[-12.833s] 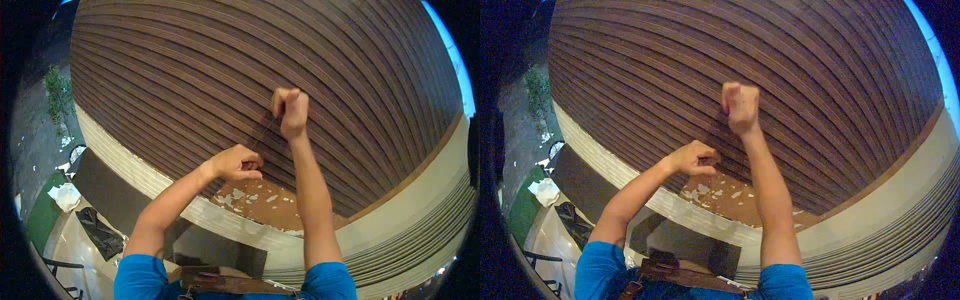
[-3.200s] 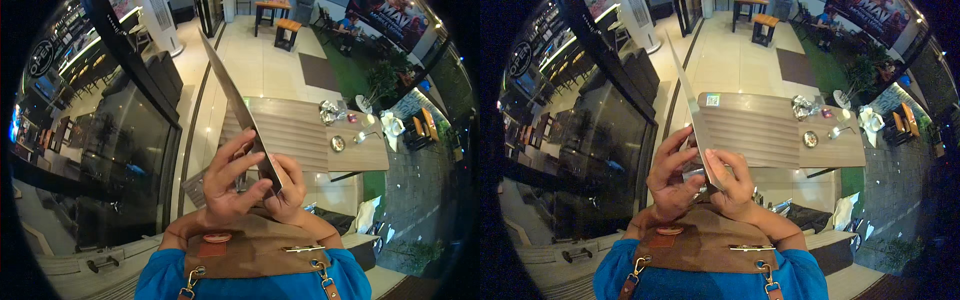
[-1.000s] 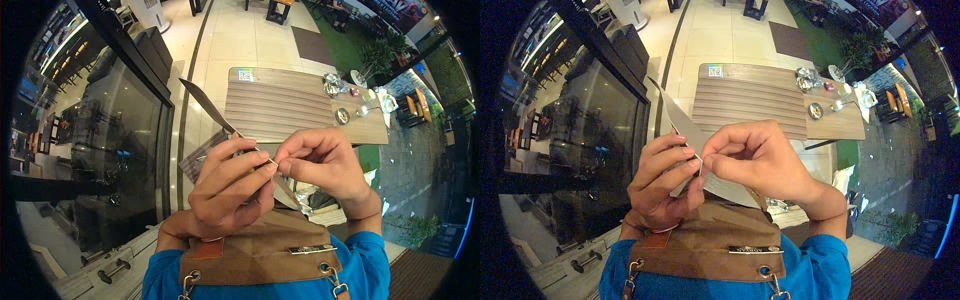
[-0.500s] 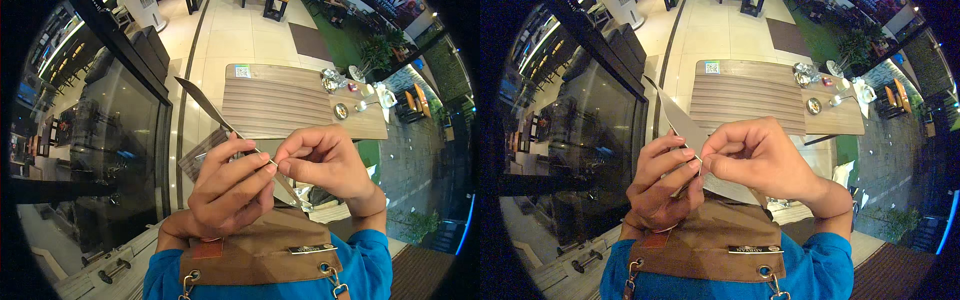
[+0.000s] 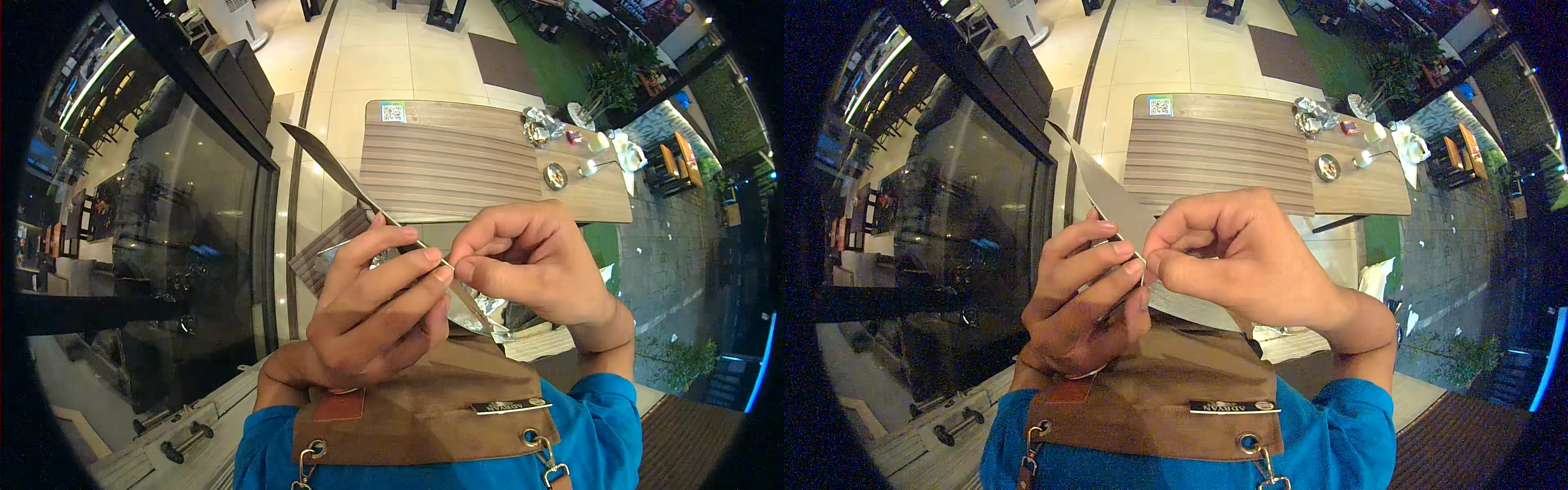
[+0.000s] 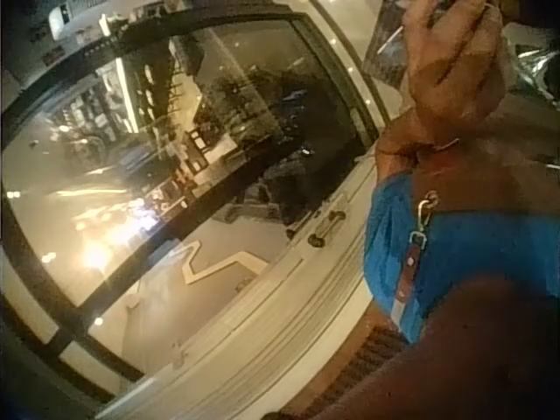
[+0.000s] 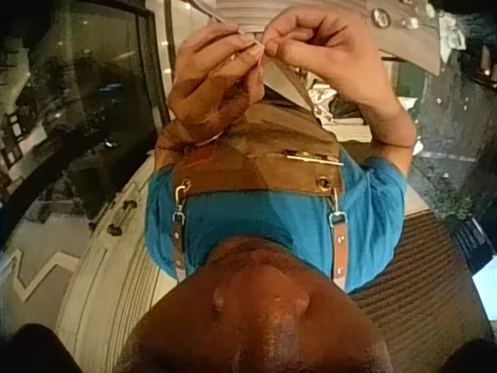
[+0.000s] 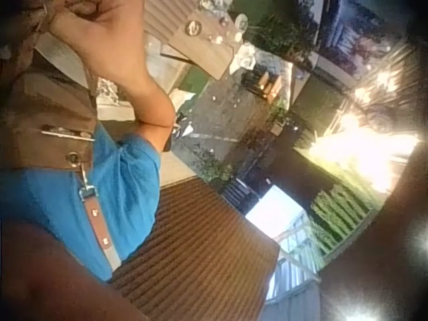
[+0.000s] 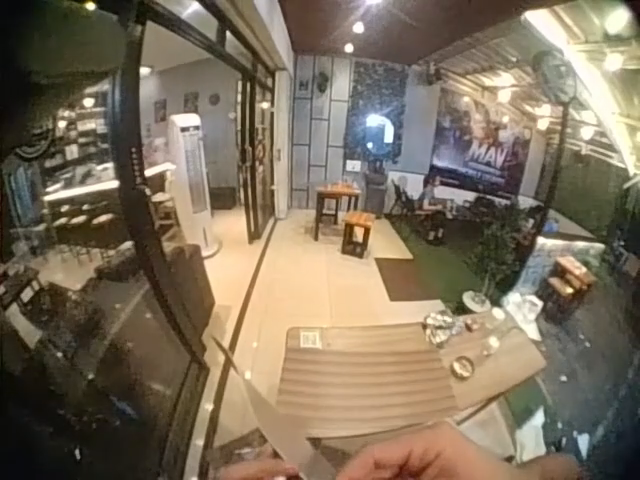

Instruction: Installing wood-textured decorative wall panels using adhesive backing.

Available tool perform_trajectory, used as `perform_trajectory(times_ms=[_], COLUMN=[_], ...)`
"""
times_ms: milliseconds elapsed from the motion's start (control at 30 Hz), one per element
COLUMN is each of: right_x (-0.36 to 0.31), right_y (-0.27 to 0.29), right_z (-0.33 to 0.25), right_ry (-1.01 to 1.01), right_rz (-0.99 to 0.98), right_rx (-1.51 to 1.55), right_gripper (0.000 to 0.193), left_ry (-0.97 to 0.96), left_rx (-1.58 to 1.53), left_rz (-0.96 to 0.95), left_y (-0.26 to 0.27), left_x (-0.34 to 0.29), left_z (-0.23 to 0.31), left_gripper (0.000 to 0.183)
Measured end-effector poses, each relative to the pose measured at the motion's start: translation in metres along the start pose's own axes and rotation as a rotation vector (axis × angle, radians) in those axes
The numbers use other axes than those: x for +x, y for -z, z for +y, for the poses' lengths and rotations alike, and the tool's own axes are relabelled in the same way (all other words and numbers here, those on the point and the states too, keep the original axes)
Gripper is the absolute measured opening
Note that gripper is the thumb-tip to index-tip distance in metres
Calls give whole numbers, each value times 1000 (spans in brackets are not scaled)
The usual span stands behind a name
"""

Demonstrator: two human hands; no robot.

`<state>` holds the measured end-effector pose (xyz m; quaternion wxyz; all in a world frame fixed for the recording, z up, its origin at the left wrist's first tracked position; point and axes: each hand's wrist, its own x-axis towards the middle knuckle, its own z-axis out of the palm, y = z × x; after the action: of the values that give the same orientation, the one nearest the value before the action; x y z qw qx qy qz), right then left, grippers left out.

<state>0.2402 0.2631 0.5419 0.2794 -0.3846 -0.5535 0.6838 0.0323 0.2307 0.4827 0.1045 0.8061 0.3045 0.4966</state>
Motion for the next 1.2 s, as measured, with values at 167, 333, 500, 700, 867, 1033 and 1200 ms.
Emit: perform_trajectory(times_ms=[167, 333, 500, 700, 867, 1033, 1200], right_x=[0, 0, 0, 3, 6, 8, 10], right_y=[-3, -3, -4, -2, -3, -4, -5], right_z=[0, 0, -1, 0, -1, -2, -4], right_ry=[15, -9, 0, -13, -9, -16, -33], right_rz=[-5, 12, 2, -17, -17, -17, -13], right_rx=[97, 4, 37, 47, 50, 32, 3], right_gripper=[8, 9, 9, 9, 9, 8, 8], left_ry=[-7, -1, -2, -1, -4, 0, 5], left_rx=[4, 3, -11, -14, -13, -17, -15], left_rz=[3, -3, 10, 19, 24, 23, 33], left_y=[1, 2, 2, 2, 2, 3, 4], left_x=[0, 0, -1, -1, -1, -2, -2], left_z=[0, 0, -1, -3, -5, -7, -8], left_gripper=[38, 37, 37, 37, 36, 35, 33])
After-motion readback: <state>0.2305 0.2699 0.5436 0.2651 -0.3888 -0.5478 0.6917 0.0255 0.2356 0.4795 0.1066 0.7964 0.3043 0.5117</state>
